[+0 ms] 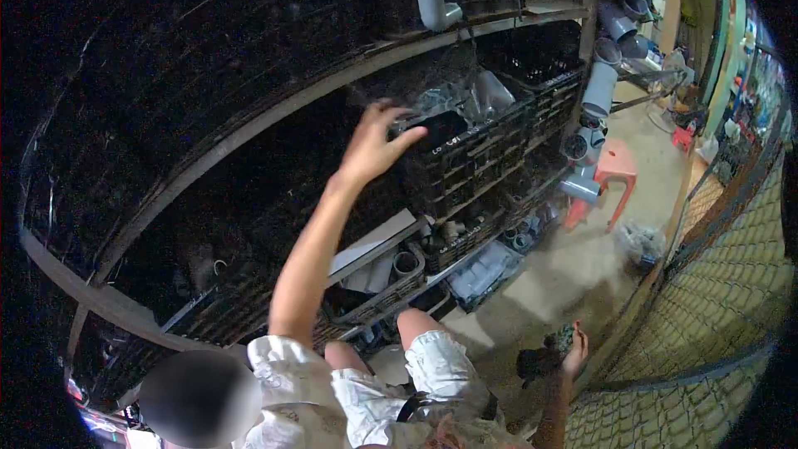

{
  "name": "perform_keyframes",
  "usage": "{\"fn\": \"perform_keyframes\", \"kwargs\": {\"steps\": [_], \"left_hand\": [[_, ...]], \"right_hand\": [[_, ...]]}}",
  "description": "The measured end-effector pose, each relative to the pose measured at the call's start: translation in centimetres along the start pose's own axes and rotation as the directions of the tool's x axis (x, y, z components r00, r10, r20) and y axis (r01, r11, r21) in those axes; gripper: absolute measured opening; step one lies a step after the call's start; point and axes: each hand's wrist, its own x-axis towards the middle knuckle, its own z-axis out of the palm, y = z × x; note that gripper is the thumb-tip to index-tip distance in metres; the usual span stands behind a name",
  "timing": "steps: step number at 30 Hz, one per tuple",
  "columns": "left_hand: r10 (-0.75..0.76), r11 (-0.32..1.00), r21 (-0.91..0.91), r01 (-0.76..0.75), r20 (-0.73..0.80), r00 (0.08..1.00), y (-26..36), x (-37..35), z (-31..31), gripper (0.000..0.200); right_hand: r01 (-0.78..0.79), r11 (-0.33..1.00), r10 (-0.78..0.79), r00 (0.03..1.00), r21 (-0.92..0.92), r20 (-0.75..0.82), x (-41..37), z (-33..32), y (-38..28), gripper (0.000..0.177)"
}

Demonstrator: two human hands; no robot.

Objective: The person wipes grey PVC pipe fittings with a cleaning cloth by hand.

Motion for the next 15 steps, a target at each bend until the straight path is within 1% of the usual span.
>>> {"fn": "perform_keyframes", "kwargs": {"steps": [2, 3, 4, 6, 7, 8, 9, 10, 11, 12, 13, 15], "left_hand": [[0.000, 0.992, 0.126, 0.003, -0.026, 1.000, 0.3, -2.7, -4.9, 0.044], [-0.067, 0.987, 0.145, 0.068, -0.014, 0.998, 0.3, -4.3, -7.5, 0.043], [-0.135, 0.977, 0.165, 0.134, -0.006, 0.991, -0.1, -5.9, -10.1, 0.041], [-0.389, 0.918, 0.107, 0.382, 0.060, 0.919, -2.6, -8.4, -15.7, 0.036], [-0.477, 0.861, 0.188, 0.473, -0.025, 0.879, -3.8, -9.9, -18.1, 0.033], [-0.556, 0.783, 0.256, 0.567, -0.119, 0.822, -5.3, -11.8, -20.9, 0.031], [-0.429, 0.667, 0.640, 0.382, -0.090, 0.899, -11.8, -14.6, -23.7, 0.035], [-0.328, 0.406, 0.903, 0.139, 0.003, 0.945, -17.2, -17.4, -25.5, 0.039], [-0.523, 0.441, 0.857, 0.267, 0.004, 0.852, -16.5, -18.8, -26.5, 0.044], [-0.693, 0.439, 0.801, 0.406, 0.014, 0.721, -15.0, -20.0, -27.2, 0.050], [-0.829, 0.403, 0.733, 0.548, 0.039, 0.558, -14.3, -21.6, -28.3, 0.055], [-0.953, 0.282, 0.590, 0.757, 0.080, 0.293, -21.8, -28.2, -29.1, 0.074]], "right_hand": [[-0.190, 0.979, 0.185, 0.981, -0.078, -0.061, -0.2, -0.1, -2.1, 0.019], [-0.297, 0.950, 0.301, 0.953, 0.094, -0.030, -1.5, 1.5, -5.6, 0.019], [-0.261, 0.963, 0.264, 0.964, 0.074, -0.036, -1.5, 1.7, -5.4, 0.018], [-0.188, 0.982, 0.189, 0.981, 0.034, -0.043, -1.5, 2.1, -4.6, 0.018], [-0.145, 0.987, 0.145, 0.989, 0.072, 0.007, -2.6, 3.5, -6.4, 0.017], [-0.172, 0.984, 0.171, 0.985, 0.052, 0.024, -2.9, 4.2, -6.9, 0.017], [-0.198, 0.980, 0.197, 0.979, 0.029, 0.043, -3.1, 5.0, -7.1, 0.018], [-0.224, 0.975, 0.223, 0.973, 0.003, 0.064, -3.5, 5.8, -7.5, 0.018], [-0.233, 0.972, 0.232, 0.971, 0.013, 0.061, -4.5, 6.9, -8.5, 0.018], [-0.242, 0.970, 0.240, 0.968, 0.024, 0.068, -5.8, 8.2, -9.8, 0.018], [-0.250, 0.968, 0.247, 0.966, 0.033, 0.080, -6.6, 9.7, -10.4, 0.018], [-0.125, 0.989, 0.104, 0.970, 0.084, 0.221, -5.4, 10.1, -6.1, 0.019]]}}
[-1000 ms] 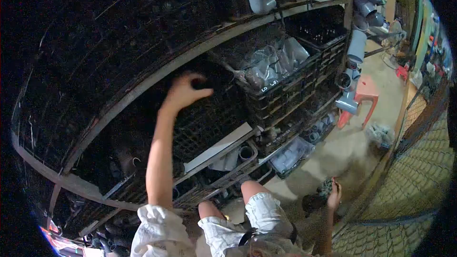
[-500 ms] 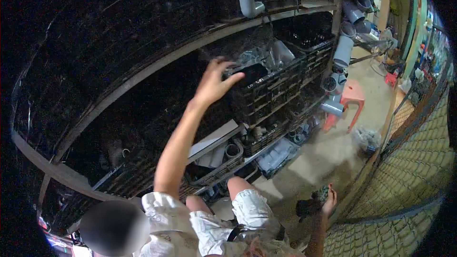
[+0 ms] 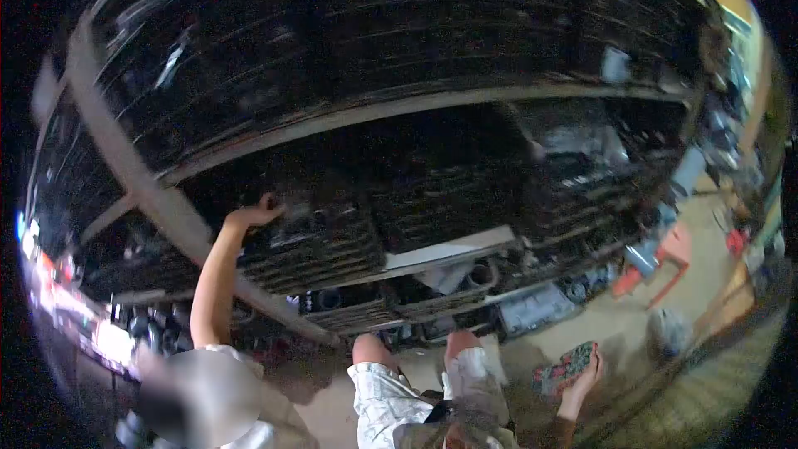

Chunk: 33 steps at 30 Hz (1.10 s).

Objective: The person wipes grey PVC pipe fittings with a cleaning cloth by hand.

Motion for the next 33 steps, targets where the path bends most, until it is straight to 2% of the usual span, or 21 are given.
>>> {"fn": "perform_keyframes", "kwargs": {"steps": [1, 2, 5, 6, 7, 9, 10, 13, 14, 15, 17, 18, 21, 23, 24, 26, 27, 28, 31, 33], "left_hand": [[-0.011, 0.987, -0.156, 0.028, 0.108, 0.994, 0.2, -1.9, -0.8, 0.082], [-0.004, 0.952, -0.299, 0.069, 0.212, 0.977, 1.2, -3.6, -1.6, 0.091], [0.122, 0.984, -0.158, -0.082, 0.263, 0.957, -1.3, -1.0, -0.8, 0.091], [0.155, 0.987, -0.084, -0.136, 0.303, 0.940, -1.4, 0.1, -0.3, 0.090], [0.187, 0.981, -0.014, -0.194, 0.343, 0.921, -2.4, -0.3, -0.5, 0.089], [0.306, 0.944, 0.028, -0.330, 0.303, 0.902, -3.6, 1.8, 2.3, 0.079], [0.363, 0.918, 0.052, -0.393, 0.287, 0.886, -3.6, 1.8, 3.3, 0.074], [0.148, 0.954, 0.212, -0.210, 0.272, 0.951, -2.1, 1.3, 3.3, 0.067], [0.216, 0.928, 0.287, -0.238, 0.108, 0.970, -1.6, -0.2, 2.8, 0.054], [0.198, 0.885, 0.412, -0.216, 0.086, 0.976, -0.6, -1.2, 2.0, 0.050], [0.172, 0.752, 0.639, -0.164, 0.050, 0.984, 0.8, -2.2, 0.6, 0.043], [0.210, 0.763, 0.633, -0.134, -0.046, 0.977, -0.3, -1.2, 1.3, 0.029], [0.274, 0.801, 0.569, -0.186, -0.071, 0.959, -1.4, -1.3, 1.4, 0.023], [0.310, 0.864, 0.405, -0.298, 0.036, 0.950, -3.1, 0.1, 1.7, 0.021], [0.335, 0.886, 0.312, -0.344, 0.084, 0.938, -3.0, 0.1, 1.4, 0.020], [0.246, 0.969, -0.046, -0.243, 0.068, 0.967, -3.0, -0.4, 1.0, 0.021], [0.199, 0.957, -0.228, -0.178, 0.071, 0.978, -2.8, -0.8, 0.7, 0.022], [0.228, 0.946, -0.248, -0.208, 0.055, 0.972, -3.2, -0.7, 0.4, 0.028], [0.187, 0.935, -0.291, -0.204, -0.087, 0.979, -2.0, -3.2, -0.4, 0.032], [0.104, 0.869, -0.426, -0.252, -0.340, 0.935, -4.2, -1.4, 0.7, 0.030]], "right_hand": [[0.058, 0.998, -0.059, 0.995, 0.020, 0.075, 0.7, 0.1, 1.8, 0.020], [0.010, 0.997, -0.007, 0.999, -0.071, 0.052, 0.3, 0.8, 2.2, 0.022], [-0.120, 0.992, 0.122, 0.989, -0.027, 0.079, -2.2, 4.4, 0.5, 0.023], [-0.165, 0.977, 0.170, 0.985, -0.138, 0.031, -1.6, 4.5, 1.1, 0.025], [-0.131, 0.981, 0.142, 0.988, -0.140, 0.067, -2.8, 4.6, 0.6, 0.025], [-0.067, 0.985, 0.087, 0.988, -0.156, 0.127, -3.5, 5.0, 1.4, 0.026], [-0.095, 0.979, 0.120, 0.984, -0.179, 0.133, -3.2, 5.0, 1.9, 0.029], [-0.161, 0.954, 0.203, 0.967, -0.252, 0.153, -2.0, 4.8, 3.9, 0.037], [-0.165, 0.941, 0.221, 0.961, -0.296, 0.166, -2.0, 4.6, 4.0, 0.038], [-0.167, 0.927, 0.237, 0.955, -0.335, 0.178, -1.9, 4.4, 4.6, 0.039], [-0.198, 0.956, 0.239, 0.953, -0.216, 0.187, -4.1, 6.4, 3.3, 0.026], [-0.212, 0.965, 0.240, 0.952, -0.156, 0.190, -5.0, 7.0, 2.9, 0.020], [-0.276, 0.958, 0.285, 0.928, -0.073, 0.238, -2.5, 4.6, 6.9, 0.022], [-0.248, 0.961, 0.270, 0.933, -0.119, 0.238, -1.4, 3.7, 8.0, 0.031], [-0.216, 0.963, 0.249, 0.940, -0.161, 0.235, -1.5, 4.2, 7.6, 0.038], [-0.173, 0.969, 0.209, 0.954, -0.175, 0.214, -1.8, 4.8, 6.5, 0.038], [-0.150, 0.972, 0.186, 0.961, -0.181, 0.205, -2.0, 5.2, 5.8, 0.038], [-0.138, 0.974, 0.174, 0.963, -0.179, 0.207, -2.5, 5.5, 5.0, 0.039], [-0.114, 0.980, 0.147, 0.966, -0.162, 0.213, -2.6, 5.3, 4.5, 0.040], [-0.115, 0.983, 0.145, 0.963, -0.144, 0.225, -1.8, 4.3, 5.4, 0.041]]}}
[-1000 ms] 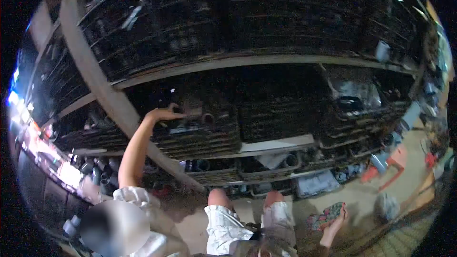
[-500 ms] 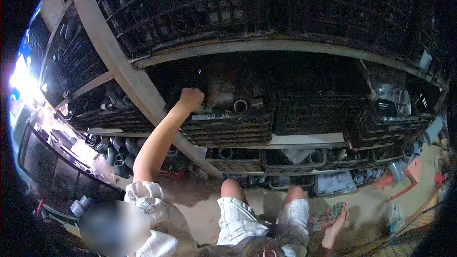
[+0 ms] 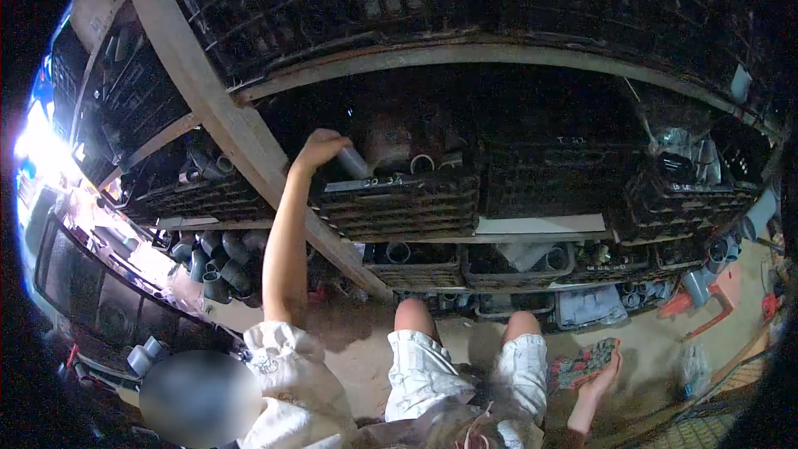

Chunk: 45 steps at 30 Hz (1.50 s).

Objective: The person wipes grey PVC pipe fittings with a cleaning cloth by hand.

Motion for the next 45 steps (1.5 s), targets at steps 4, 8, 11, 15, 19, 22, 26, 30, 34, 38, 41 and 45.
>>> {"fn": "perform_keyframes", "kwargs": {"steps": [4, 8, 11, 15, 19, 22, 26, 30, 34, 38, 41, 45], "left_hand": [[0.287, 0.957, 0.129, -0.259, -0.531, 0.797, 3.0, -2.8, -0.7, 0.022], [0.037, 0.710, -0.509, -0.486, -0.663, 0.748, 4.9, -7.4, -0.3, 0.021], [-0.133, 0.100, -0.884, -0.458, -0.468, 0.874, 10.0, -12.8, 0.1, 0.029], [-0.063, -0.342, -0.933, -0.115, -0.100, 0.993, 12.6, -17.5, 5.3, 0.021], [0.137, -0.393, -0.898, 0.198, 0.156, 0.978, 15.5, -22.0, 13.2, 0.022], [0.038, -0.150, -0.988, 0.018, 0.012, 0.999, 17.2, -24.8, 17.3, 0.032], [-0.037, -0.045, -0.999, 0.008, 0.010, 0.999, 17.6, -22.7, 18.3, 0.024], [0.002, 0.262, -0.943, -0.205, -0.212, 0.977, 15.4, -19.6, 20.0, 0.012], [0.357, 0.610, -0.625, -0.488, -0.333, 0.873, 16.3, -21.6, 19.3, 0.028], [0.626, 0.712, -0.288, -0.641, -0.154, 0.765, 17.5, -23.6, 17.4, 0.064], [0.598, 0.743, -0.292, -0.603, -0.117, 0.793, 15.9, -23.7, 18.0, 0.102], [0.689, 0.711, -0.112, -0.694, -0.081, 0.720, 16.6, -23.6, 16.3, 0.105]], "right_hand": [[-0.275, 0.949, 0.269, 0.961, 0.153, 0.058, -3.1, 2.1, -4.6, 0.035], [-0.264, 0.945, 0.250, 0.963, 0.193, 0.096, -1.9, 1.6, -3.6, 0.035], [-0.328, 0.906, 0.257, 0.928, 0.266, 0.269, -2.8, 4.5, -6.3, 0.037], [-0.427, 0.822, 0.115, 0.773, 0.378, 0.624, -8.5, 11.9, -13.4, 0.038], [-0.209, 0.918, -0.229, 0.416, 0.337, 0.880, -13.3, 16.2, -15.0, 0.034], [0.778, 0.383, -0.557, -0.236, 0.498, 0.797, -13.8, 20.5, -13.2, 0.028], [-0.209, 0.923, -0.268, 0.253, 0.323, 0.930, -14.6, 22.6, -9.5, 0.047], [0.256, 0.931, -0.332, 0.296, 0.260, 0.896, -14.9, 21.3, -5.6, 0.056], [-0.126, 0.989, 0.126, 0.387, -0.083, 0.913, -13.2, 20.7, -7.4, 0.053], [-0.652, 0.756, 0.100, 0.207, 0.061, 0.973, -9.4, 20.2, -5.6, 0.049], [-0.591, 0.797, 0.063, 0.293, 0.129, 0.954, -9.2, 19.2, -5.0, 0.049], [-0.526, 0.839, 0.033, 0.304, 0.138, 0.952, -9.4, 20.1, -5.5, 0.048]]}}
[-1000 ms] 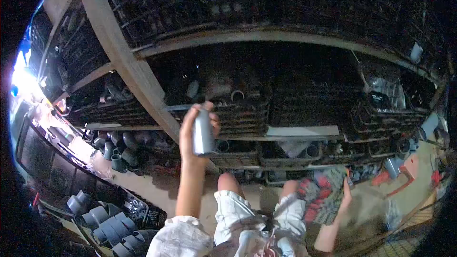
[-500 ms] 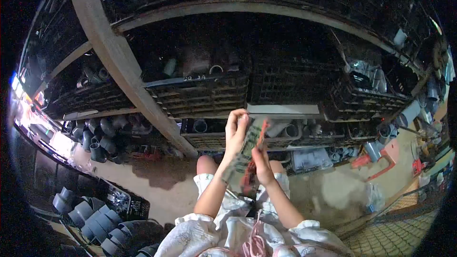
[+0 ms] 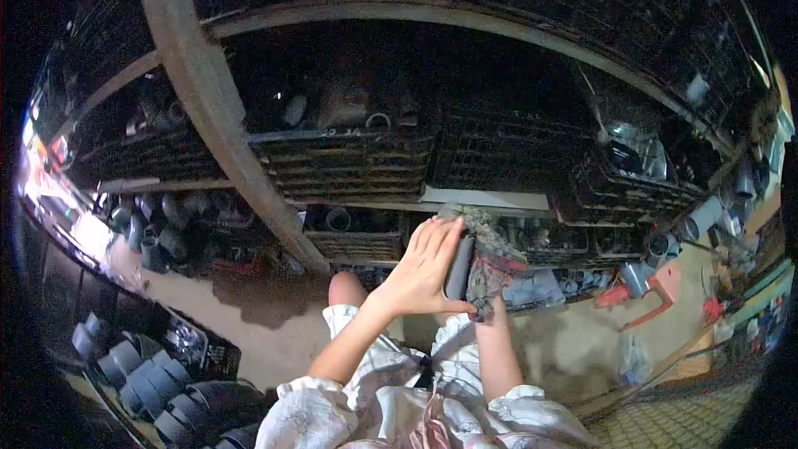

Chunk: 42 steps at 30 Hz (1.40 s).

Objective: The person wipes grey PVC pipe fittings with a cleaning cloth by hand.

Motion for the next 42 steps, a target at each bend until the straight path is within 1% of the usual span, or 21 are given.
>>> {"fn": "perform_keyframes", "kwargs": {"steps": [3, 4, 5, 7, 9, 11, 12, 15, 17, 18, 21, 22, 24, 25, 26, 27, 29, 31, 35, 38, 42], "left_hand": [[0.053, 0.999, -0.010, -0.053, 0.085, 0.995, -0.2, 0.6, -1.8, 0.105], [0.012, 0.999, -0.053, -0.007, 0.095, 0.995, -0.8, 0.6, -2.0, 0.100], [-0.026, 0.984, -0.176, 0.034, 0.045, 0.999, -1.5, 0.5, -2.0, 0.099], [-0.050, 0.989, -0.144, 0.042, -0.048, 0.998, -2.7, -0.7, -1.2, 0.095], [0.011, 0.980, -0.200, -0.020, -0.042, 0.999, -2.6, -2.0, 0.6, 0.095], [0.056, 0.992, -0.117, -0.054, 0.012, 0.998, -1.1, -2.6, 1.4, 0.092], [0.081, 0.985, -0.149, -0.083, -0.022, 0.996, -0.9, -2.6, 1.9, 0.093], [0.097, 0.984, -0.152, -0.091, 0.033, 0.995, -1.6, -1.8, 2.1, 0.087], [0.126, 0.967, -0.222, -0.123, -0.005, 0.992, -1.8, -1.7, 2.6, 0.078], [0.113, 0.960, -0.243, -0.139, -0.118, 0.987, -2.1, -1.6, 3.1, 0.068], [0.039, 0.988, -0.129, -0.089, -0.351, 0.936, -3.0, -0.6, 3.8, 0.060], [-0.054, 0.992, -0.126, 0.002, -0.411, 0.910, -2.2, -0.1, 3.3, 0.056], [-0.058, 0.991, -0.135, 0.024, -0.251, 0.966, -2.4, -0.1, 3.2, 0.059], [-0.031, 0.990, -0.144, 0.006, -0.174, 0.984, -2.3, -0.2, 3.1, 0.062], [-0.011, 0.992, -0.127, -0.003, -0.112, 0.994, -2.1, -0.4, 2.7, 0.072], [0.015, 0.993, -0.113, -0.023, -0.065, 0.998, -1.8, -0.5, 1.6, 0.083], [-0.019, 0.973, -0.232, 0.018, -0.001, 1.000, -1.8, -1.1, 0.1, 0.091], [-0.077, 0.981, -0.174, 0.083, 0.045, 0.996, -2.0, -1.5, -0.7, 0.095], [-0.122, 0.981, -0.150, 0.127, 0.043, 0.992, -1.1, -1.2, -2.0, 0.092], [-0.012, 1.000, -0.021, 0.012, 0.039, 0.999, -0.1, -0.8, -2.5, 0.090], [-0.051, 0.989, -0.143, 0.024, -0.189, 0.981, -1.8, -0.5, -2.8, 0.089]], "right_hand": [[0.031, 0.997, -0.032, 0.999, -0.070, -0.004, 0.3, 0.4, 1.1, 0.048], [0.056, 0.992, -0.058, 0.998, -0.116, -0.018, -0.1, 0.2, 1.8, 0.047], [0.092, 0.980, -0.097, 0.995, -0.175, -0.019, -0.6, 0.1, 2.6, 0.047], [0.127, 0.959, -0.129, 0.992, -0.254, 0.011, -1.0, 0.3, 3.1, 0.047], [0.094, 0.964, -0.089, 0.996, -0.247, 0.031, -0.5, 0.7, 1.9, 0.047], [0.014, 0.985, -0.005, 0.999, -0.170, 0.053, 1.4, 1.2, 0.3, 0.046], [-0.018, 0.990, 0.029, 0.997, -0.138, 0.073, 2.4, 1.4, -0.1, 0.046], [-0.059, 0.992, 0.070, 0.993, -0.109, 0.100, 2.3, 0.8, 0.0, 0.046], [-0.060, 0.993, 0.070, 0.993, -0.105, 0.099, 1.2, 0.2, 0.2, 0.045], [-0.053, 0.993, 0.063, 0.993, -0.103, 0.096, 0.6, -0.1, 0.6, 0.045], [0.019, 0.993, -0.012, 0.998, -0.115, 0.064, -1.0, -1.1, 2.2, 0.045], [0.084, 0.987, -0.074, 0.995, -0.134, 0.072, -1.7, -1.3, 3.1, 0.045], [0.157, 0.974, -0.146, 0.987, -0.164, 0.073, -1.9, -1.7, 4.1, 0.045], [0.093, 0.939, -0.127, 0.988, -0.330, -0.084, -1.4, -2.4, 4.0, 0.045], [-0.099, 0.995, 0.098, 0.977, 0.003, -0.190, -1.6, -3.2, 3.2, 0.045], [-0.078, 0.995, 0.075, 0.996, 0.057, 0.056, -1.1, -8.6, 4.4, 0.042], [-0.113, 0.991, 0.109, 0.993, 0.071, 0.052, -0.5, -6.2, 2.6, 0.043], [-0.116, 0.992, 0.112, 0.992, 0.056, 0.066, -0.1, -4.9, 1.6, 0.043], [-0.089, 0.996, 0.092, 0.987, -0.025, 0.129, 1.5, -1.6, -0.8, 0.045], [-0.030, 0.992, 0.053, 0.980, -0.123, 0.190, 2.3, 0.9, -1.9, 0.046], [0.112, 0.939, -0.032, 0.969, -0.324, 0.244, 1.2, 2.3, -0.8, 0.047]]}}
